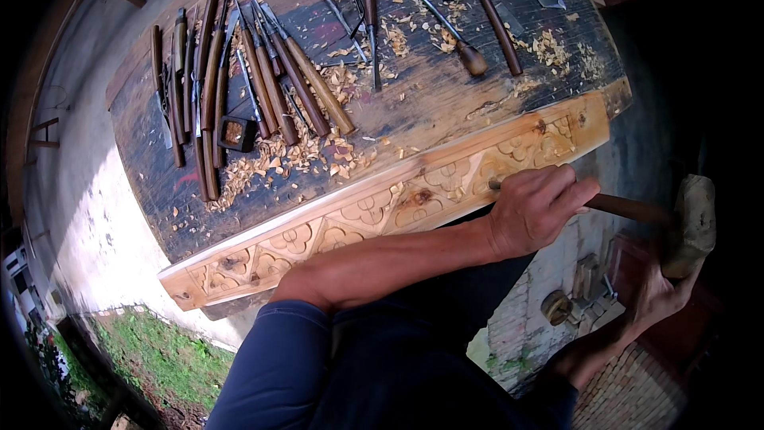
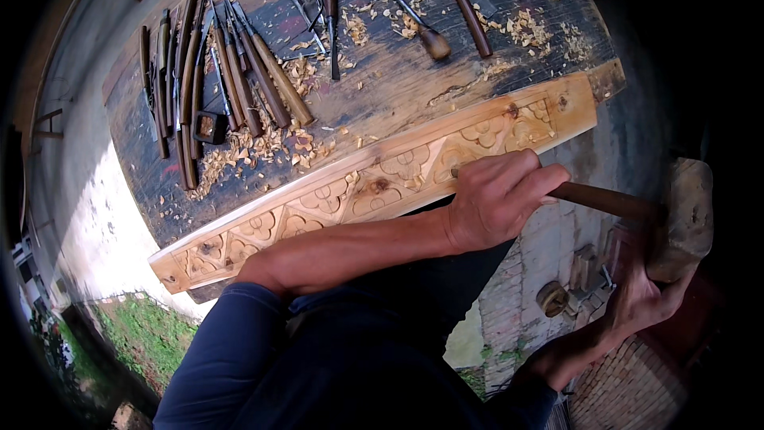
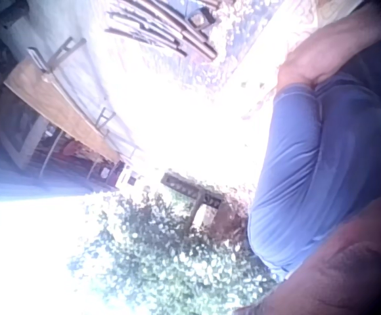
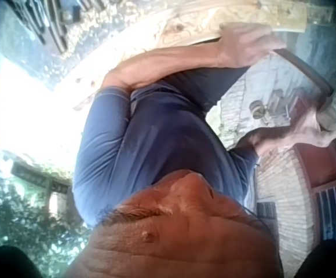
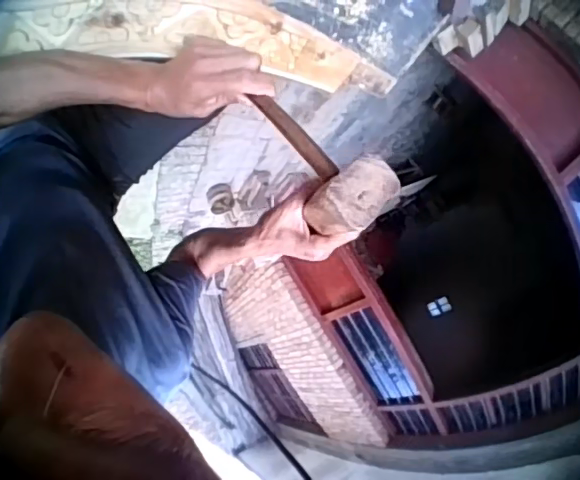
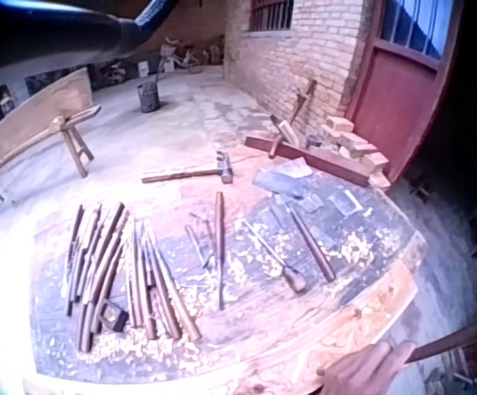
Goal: The person carves a decorative pattern into a wooden board using a chisel and a wooden mallet. They repeatedly position the chisel and strike it to remove wood shavings, gradually deepening the design.
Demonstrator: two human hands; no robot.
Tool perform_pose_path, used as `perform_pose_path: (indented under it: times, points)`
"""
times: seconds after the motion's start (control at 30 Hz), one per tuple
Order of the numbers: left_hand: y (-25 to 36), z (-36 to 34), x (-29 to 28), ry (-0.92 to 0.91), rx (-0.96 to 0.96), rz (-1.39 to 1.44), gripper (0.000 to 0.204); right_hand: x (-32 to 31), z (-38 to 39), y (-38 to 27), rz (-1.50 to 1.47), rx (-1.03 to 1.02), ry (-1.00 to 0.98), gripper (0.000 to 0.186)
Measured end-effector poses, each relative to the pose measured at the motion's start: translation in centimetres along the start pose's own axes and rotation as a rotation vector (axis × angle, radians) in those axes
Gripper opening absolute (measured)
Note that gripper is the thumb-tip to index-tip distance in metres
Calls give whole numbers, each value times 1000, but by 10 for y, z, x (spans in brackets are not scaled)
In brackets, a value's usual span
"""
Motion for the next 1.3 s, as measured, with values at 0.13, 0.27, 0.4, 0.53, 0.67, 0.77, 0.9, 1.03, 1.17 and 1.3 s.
perform_pose_path:
  times: [0.13,0.27,0.4,0.53,0.67,0.77,0.9,1.03,1.17,1.3]
  points:
    - [-1,3,2,6,17,60,31,-10,-15,-31,-52,58,224,48]
    - [-1,4,-1,16,19,35,31,-6,-7,-32,-48,36,232,54]
    - [-1,3,-1,22,23,44,31,-18,-4,-14,236,-69,-5,66]
    - [0,3,-2,13,22,63,29,-27,-22,-40,-11,34,371,41]
    - [-2,4,1,23,6,61,28,9,1,-65,123,135,294,47]
    - [1,5,-3,17,18,63,27,-8,13,0,-43,11,-5,61]
    - [5,6,-7,-140,386,-3,26,-5,19,-26,-315,204,123,51]
    - [15,19,2,-304,569,-31,28,7,39,-26,-353,467,215,51]
    - [17,14,-1,-341,457,-10,33,1,67,2,-283,660,156,47]
    - [15,12,-14,-391,335,42,36,3,86,16,-256,568,92,40]
Point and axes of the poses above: each hand's wrist, its own z-axis away from the middle knuckle, its own x-axis out of the palm, y = z × x, the point moved 2 cm from there along -z, towards the middle knuckle, and after that the axes turned 8 degrees about -y, right-handed, at the moved point
